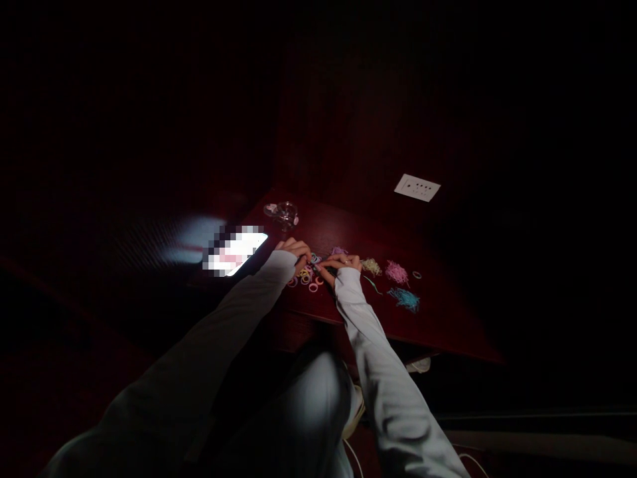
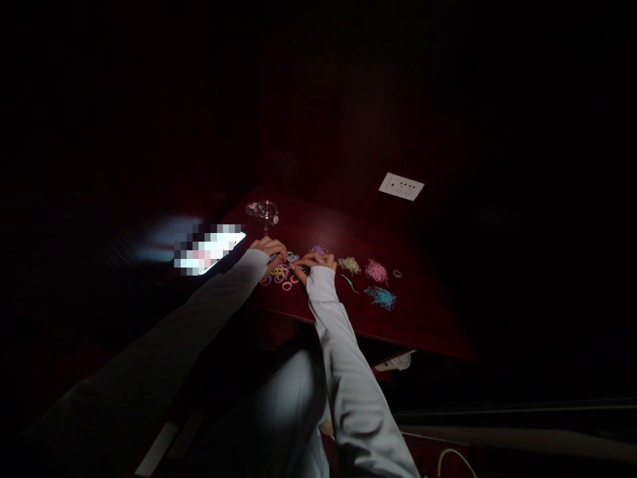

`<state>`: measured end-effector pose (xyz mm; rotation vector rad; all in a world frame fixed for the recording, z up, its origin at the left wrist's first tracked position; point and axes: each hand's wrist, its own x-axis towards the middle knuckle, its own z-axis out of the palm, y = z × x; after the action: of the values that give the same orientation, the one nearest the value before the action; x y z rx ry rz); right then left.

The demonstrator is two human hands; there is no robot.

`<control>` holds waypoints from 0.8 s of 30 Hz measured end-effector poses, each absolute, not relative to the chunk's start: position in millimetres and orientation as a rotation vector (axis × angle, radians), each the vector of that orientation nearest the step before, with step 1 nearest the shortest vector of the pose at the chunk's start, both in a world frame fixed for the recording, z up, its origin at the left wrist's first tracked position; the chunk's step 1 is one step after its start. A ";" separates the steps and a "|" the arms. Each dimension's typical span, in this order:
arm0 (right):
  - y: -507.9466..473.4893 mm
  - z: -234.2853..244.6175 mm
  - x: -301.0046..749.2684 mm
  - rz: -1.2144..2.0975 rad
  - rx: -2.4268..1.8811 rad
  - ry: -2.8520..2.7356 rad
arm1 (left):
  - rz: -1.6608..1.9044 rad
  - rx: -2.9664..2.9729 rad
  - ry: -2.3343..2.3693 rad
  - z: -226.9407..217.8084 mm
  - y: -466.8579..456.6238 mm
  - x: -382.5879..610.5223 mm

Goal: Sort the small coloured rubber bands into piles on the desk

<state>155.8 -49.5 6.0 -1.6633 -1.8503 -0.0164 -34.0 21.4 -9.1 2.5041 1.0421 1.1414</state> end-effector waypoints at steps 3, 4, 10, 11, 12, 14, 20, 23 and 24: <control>-53.1 7.1 155.2 -0.023 -1.647 -1.894 | 1.163 2.496 1.046 -9.1 21.1 -33.3; -54.4 7.5 155.2 -0.036 -1.644 -1.904 | 1.167 2.495 1.045 -9.0 21.0 -33.2; -59.2 6.9 156.9 -0.058 -1.626 -1.952 | 1.149 2.509 1.039 -10.2 22.8 -32.1; -59.2 6.4 157.3 -0.049 -1.634 -1.941 | 1.149 2.508 1.037 -10.5 23.0 -31.9; -59.1 5.8 157.7 -0.043 -1.646 -1.924 | 1.146 2.506 1.035 -10.5 22.9 -31.8; -58.6 4.3 158.8 -0.034 -1.661 -1.876 | 1.117 2.512 1.021 -9.6 21.6 -32.0; -59.9 1.7 162.1 0.010 -1.666 -1.751 | 1.027 2.582 0.845 -3.0 11.4 -36.9; -61.8 2.9 161.6 0.040 -1.663 -1.787 | 1.039 2.590 0.806 -2.5 9.6 -38.4; -62.5 3.5 160.9 0.048 -1.658 -1.810 | 1.039 2.590 0.804 -2.9 10.1 -38.4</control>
<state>160.9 -62.5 3.5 -1.6576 -1.8095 0.0482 -38.4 10.1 -2.9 2.5897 0.8043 1.0393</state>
